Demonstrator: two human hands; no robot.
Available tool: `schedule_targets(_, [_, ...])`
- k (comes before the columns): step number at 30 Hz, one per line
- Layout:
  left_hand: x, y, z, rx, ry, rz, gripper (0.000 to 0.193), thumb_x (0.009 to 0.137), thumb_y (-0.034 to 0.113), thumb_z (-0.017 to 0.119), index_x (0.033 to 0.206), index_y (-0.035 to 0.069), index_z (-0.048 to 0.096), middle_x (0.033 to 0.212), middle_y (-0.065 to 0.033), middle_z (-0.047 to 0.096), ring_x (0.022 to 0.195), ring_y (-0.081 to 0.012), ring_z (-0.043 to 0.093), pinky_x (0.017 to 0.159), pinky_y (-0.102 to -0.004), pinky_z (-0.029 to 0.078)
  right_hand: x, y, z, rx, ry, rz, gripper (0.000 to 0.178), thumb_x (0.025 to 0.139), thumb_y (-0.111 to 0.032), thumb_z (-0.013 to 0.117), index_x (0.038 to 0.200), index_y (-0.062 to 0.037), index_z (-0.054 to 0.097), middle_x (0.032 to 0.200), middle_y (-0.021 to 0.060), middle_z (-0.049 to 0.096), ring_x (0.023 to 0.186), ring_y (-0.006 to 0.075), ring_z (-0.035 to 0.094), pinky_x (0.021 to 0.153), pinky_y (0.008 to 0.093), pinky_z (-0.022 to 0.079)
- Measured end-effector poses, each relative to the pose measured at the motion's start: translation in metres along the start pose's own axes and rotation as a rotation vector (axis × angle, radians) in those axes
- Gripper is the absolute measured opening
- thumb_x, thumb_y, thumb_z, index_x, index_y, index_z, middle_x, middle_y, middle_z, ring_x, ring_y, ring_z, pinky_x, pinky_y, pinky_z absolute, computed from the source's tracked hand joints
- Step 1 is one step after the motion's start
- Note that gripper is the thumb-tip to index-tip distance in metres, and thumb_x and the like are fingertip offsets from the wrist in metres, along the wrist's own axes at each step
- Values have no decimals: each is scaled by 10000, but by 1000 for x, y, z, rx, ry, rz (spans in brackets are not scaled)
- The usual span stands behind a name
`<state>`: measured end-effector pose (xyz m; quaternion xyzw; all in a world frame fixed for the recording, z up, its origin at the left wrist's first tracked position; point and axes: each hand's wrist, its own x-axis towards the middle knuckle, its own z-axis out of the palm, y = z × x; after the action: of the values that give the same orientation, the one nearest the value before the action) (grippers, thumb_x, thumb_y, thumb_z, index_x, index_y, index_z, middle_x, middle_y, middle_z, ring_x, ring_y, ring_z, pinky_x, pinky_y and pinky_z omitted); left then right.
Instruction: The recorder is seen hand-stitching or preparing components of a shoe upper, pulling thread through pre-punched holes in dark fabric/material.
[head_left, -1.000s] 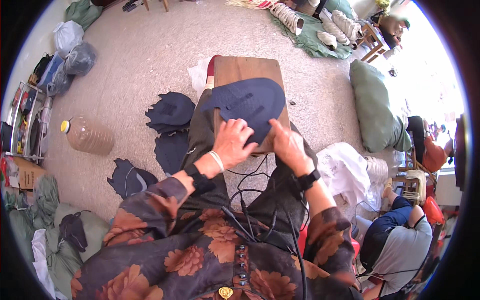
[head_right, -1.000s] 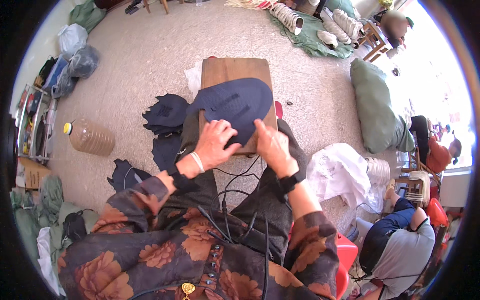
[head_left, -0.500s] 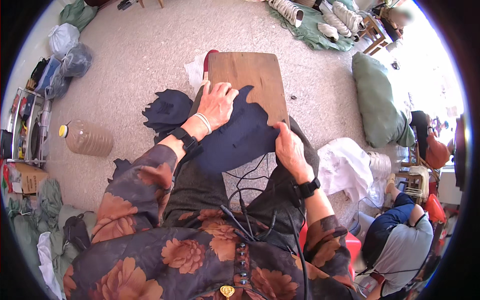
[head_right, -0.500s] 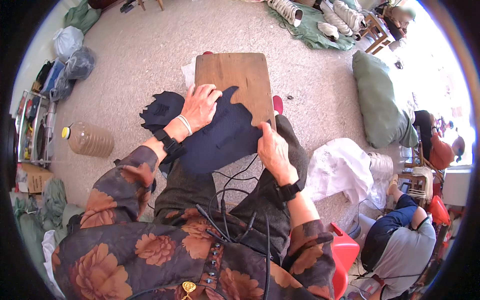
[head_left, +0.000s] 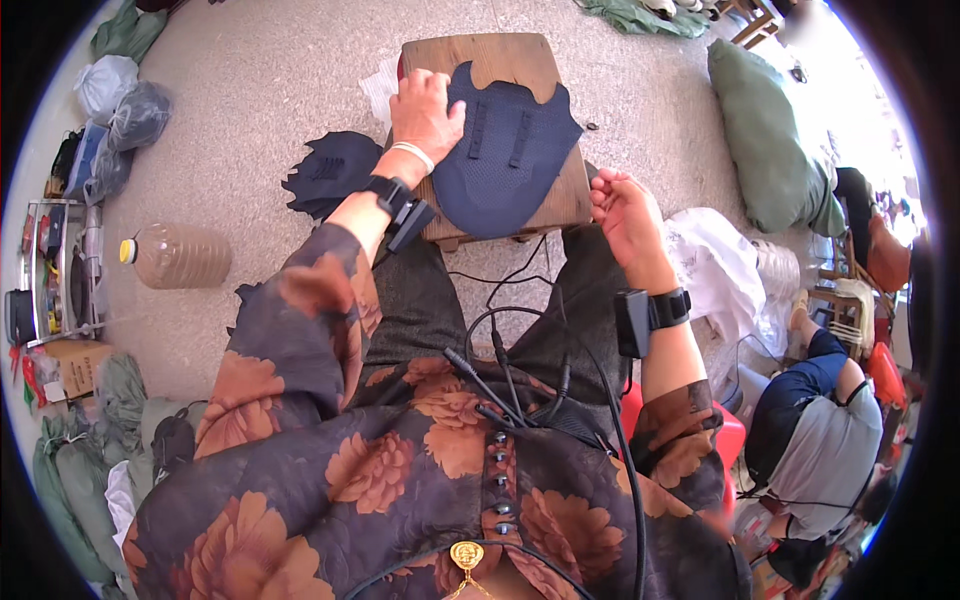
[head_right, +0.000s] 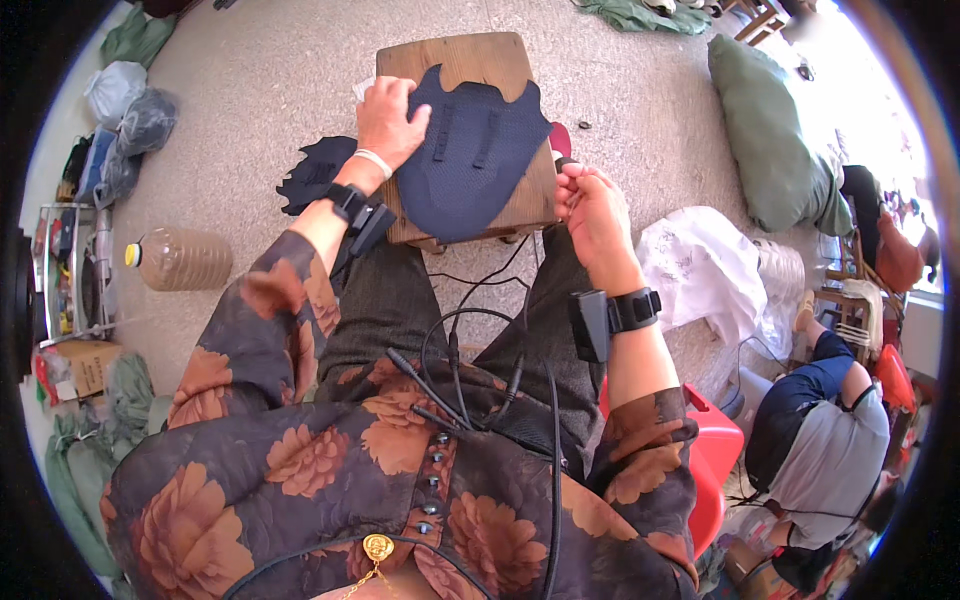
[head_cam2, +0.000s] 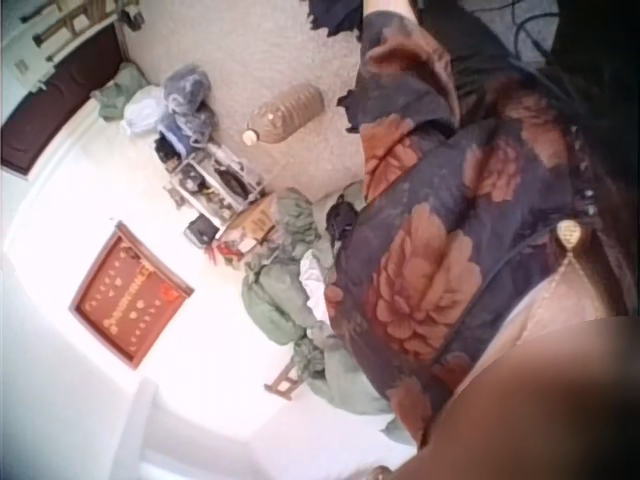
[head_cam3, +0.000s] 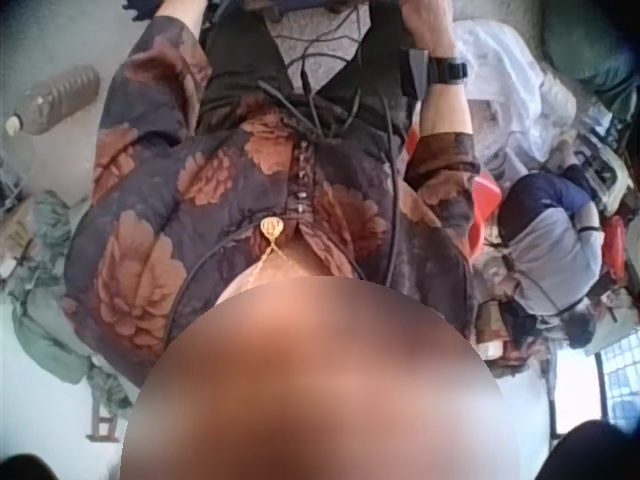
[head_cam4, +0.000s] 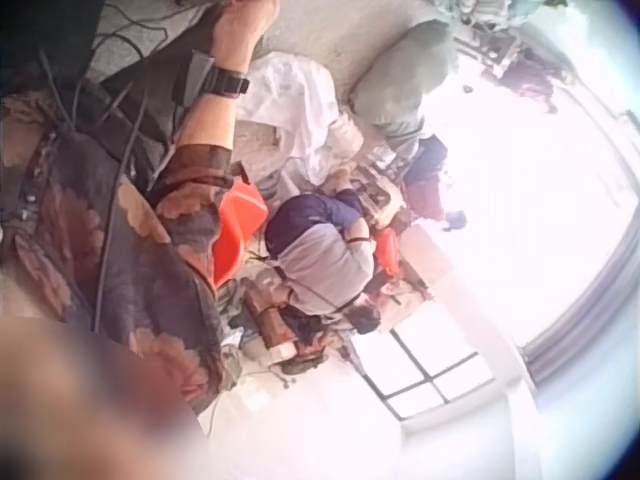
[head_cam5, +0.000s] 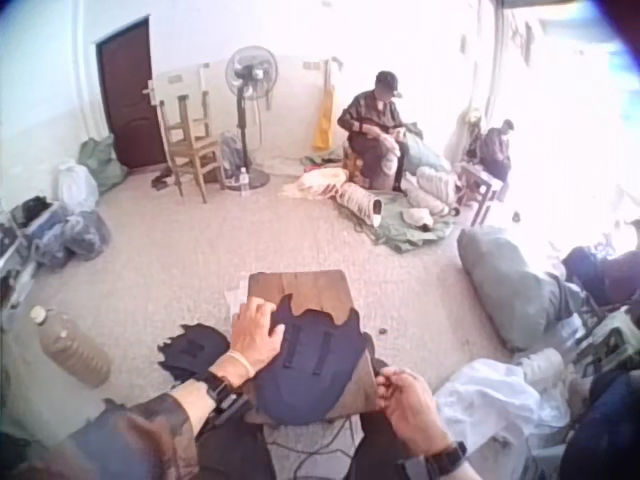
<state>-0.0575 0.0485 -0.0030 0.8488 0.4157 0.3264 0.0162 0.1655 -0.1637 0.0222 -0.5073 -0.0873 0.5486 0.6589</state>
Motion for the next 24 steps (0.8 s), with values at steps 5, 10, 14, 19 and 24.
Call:
schedule_targets(5, [-31, 72, -50, -1424, -425, -714, 199, 1001, 192, 563, 1022, 16, 652, 970, -98, 692, 813, -186, 667, 768, -309, 563, -28, -10, 20, 100, -112, -36, 176, 931, 22, 469, 1048, 6, 599, 907, 70, 628, 753, 143, 592, 677, 264, 484])
schedule_targets(10, [-70, 114, -63, -2369, -700, -1233, 243, 1010, 191, 485, 1077, -5, 611, 1068, -129, 649, 1035, -237, 620, 998, -413, 481, -60, 16, 100, -56, -267, -266, 164, 889, 28, 471, 932, -18, 622, 901, 24, 641, 822, 91, 590, 771, 237, 483])
schedule_targets(14, [-65, 135, -64, -2261, -418, -1367, 154, 953, 117, 492, 957, 18, 610, 982, -93, 608, 967, -229, 589, 924, -398, 484, -64, 16, 102, -93, -359, -344, 173, 878, 31, 459, 891, -18, 624, 886, 36, 649, 838, 96, 601, 797, 228, 475])
schedule_targets(19, [-58, 126, -70, -2243, -583, -1400, 169, 984, 57, 457, 1087, -14, 570, 1065, -112, 604, 975, -205, 596, 897, -355, 513, -68, -14, 90, -250, -387, -474, 190, 919, -3, 473, 1015, -4, 637, 1060, 100, 676, 994, 151, 612, 936, 303, 466])
schedule_targets(24, [-64, 91, -73, -2171, -599, -1206, 213, 957, 18, 480, 1137, -30, 584, 923, -91, 623, 790, -184, 596, 679, -299, 489, -56, -26, 67, -360, -223, -524, 182, 924, -15, 491, 1004, 0, 654, 1030, 70, 678, 1012, 133, 599, 959, 294, 446])
